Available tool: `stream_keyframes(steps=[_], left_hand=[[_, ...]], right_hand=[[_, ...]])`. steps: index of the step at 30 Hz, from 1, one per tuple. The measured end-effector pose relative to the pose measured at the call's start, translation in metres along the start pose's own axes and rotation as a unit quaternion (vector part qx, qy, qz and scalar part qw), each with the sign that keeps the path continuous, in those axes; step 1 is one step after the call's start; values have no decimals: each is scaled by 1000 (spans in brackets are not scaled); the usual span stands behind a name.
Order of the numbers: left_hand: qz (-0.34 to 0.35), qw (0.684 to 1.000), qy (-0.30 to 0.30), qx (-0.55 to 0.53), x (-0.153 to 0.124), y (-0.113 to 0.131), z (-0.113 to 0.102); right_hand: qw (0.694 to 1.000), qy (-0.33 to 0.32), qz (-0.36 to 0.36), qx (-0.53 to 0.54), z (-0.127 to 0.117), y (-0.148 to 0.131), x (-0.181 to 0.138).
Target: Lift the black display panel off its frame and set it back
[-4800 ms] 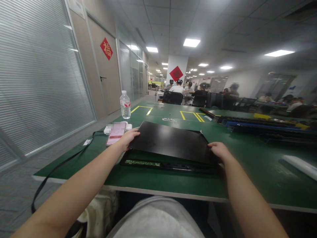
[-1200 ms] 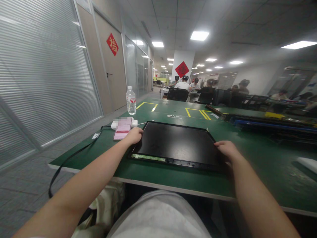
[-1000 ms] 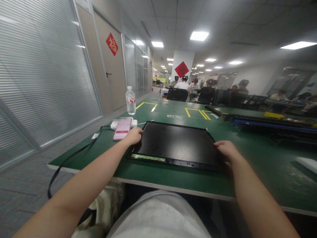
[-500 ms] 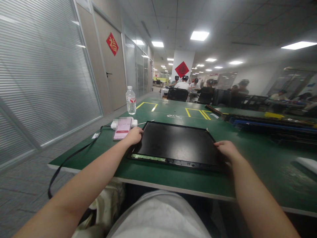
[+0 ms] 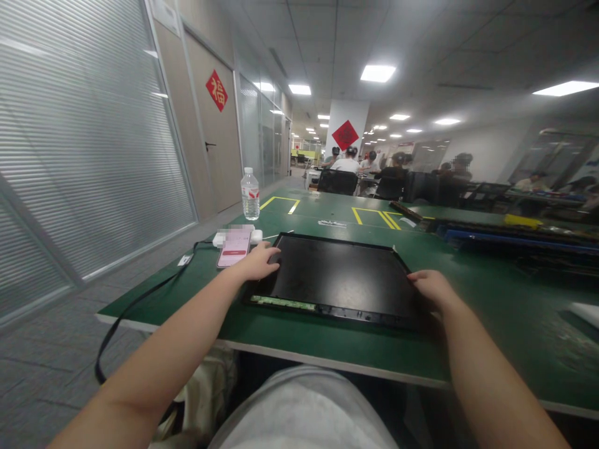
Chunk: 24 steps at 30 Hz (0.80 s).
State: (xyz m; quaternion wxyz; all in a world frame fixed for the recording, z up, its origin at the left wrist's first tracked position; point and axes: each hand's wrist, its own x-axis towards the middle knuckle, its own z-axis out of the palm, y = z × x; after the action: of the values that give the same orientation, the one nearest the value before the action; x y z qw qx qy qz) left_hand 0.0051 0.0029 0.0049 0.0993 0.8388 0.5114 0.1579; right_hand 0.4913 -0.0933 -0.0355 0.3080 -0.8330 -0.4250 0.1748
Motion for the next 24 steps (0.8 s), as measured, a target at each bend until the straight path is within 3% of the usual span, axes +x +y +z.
stream_keyframes(steps=[5,13,18,24], left_hand=[[76,994,-75,14,-8,-1,-14],[126,974,-190,-13,-20,-3,-35],[143,971,-189,-15,-19,-6,-35],[220,959,-169,-53,-19,0,-34]], right_hand=[[1000,8,-13,-6,0,-1,-3],[1000,7,-7,-3,-1,-4,-7],[1000,9,-3,-3,0,-4,-7],[1000,9,-9,-1,2,-1,-4]])
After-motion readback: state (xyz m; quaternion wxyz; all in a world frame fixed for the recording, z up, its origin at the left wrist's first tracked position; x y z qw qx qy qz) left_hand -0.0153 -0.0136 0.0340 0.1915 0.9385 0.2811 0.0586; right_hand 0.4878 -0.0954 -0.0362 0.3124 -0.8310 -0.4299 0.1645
